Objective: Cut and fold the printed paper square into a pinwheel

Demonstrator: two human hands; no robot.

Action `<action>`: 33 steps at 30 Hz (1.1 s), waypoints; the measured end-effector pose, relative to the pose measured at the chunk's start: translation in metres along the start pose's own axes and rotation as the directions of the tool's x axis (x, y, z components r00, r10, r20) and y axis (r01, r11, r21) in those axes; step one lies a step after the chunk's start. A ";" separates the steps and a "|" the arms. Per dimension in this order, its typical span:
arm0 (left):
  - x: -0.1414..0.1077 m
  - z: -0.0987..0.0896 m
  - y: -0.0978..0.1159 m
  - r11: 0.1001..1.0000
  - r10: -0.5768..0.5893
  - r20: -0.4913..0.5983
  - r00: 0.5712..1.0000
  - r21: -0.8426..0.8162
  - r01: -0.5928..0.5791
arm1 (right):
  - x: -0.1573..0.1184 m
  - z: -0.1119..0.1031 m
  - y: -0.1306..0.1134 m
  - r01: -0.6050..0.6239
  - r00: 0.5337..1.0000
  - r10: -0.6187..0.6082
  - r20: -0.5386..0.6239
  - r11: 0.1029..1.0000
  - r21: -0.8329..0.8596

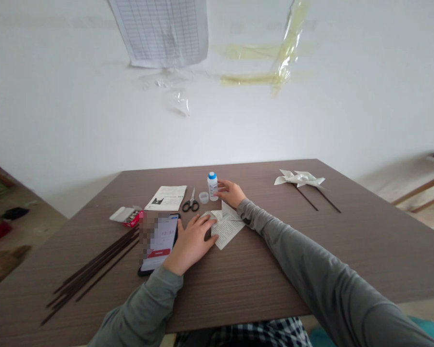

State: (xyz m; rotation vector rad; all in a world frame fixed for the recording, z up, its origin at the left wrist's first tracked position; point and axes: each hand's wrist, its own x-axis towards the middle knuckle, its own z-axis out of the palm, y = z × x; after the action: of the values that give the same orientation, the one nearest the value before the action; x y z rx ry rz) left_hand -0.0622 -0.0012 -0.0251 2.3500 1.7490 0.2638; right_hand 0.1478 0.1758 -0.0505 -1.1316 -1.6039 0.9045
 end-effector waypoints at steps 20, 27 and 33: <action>-0.003 0.004 0.033 1.000 0.023 0.035 0.999 0.009 -0.023 | -0.107 -0.090 0.031 0.443 0.886 -0.390 0.251 0.872 -0.210; -0.002 0.013 0.035 1.000 0.024 -0.010 1.000 0.017 -0.024 | -0.130 -0.088 0.035 0.637 0.755 -0.511 0.411 0.721 -0.273; -0.001 0.014 0.035 0.999 0.042 -0.033 0.999 0.012 -0.042 | -0.129 -0.083 0.036 0.741 0.660 -0.544 0.518 0.588 -0.325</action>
State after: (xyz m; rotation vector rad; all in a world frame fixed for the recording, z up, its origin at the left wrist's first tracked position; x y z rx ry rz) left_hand -0.0268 -0.0131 -0.0292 2.4060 1.7218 0.3023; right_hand 0.2533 0.0682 -0.0957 -0.5771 -2.4545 0.1602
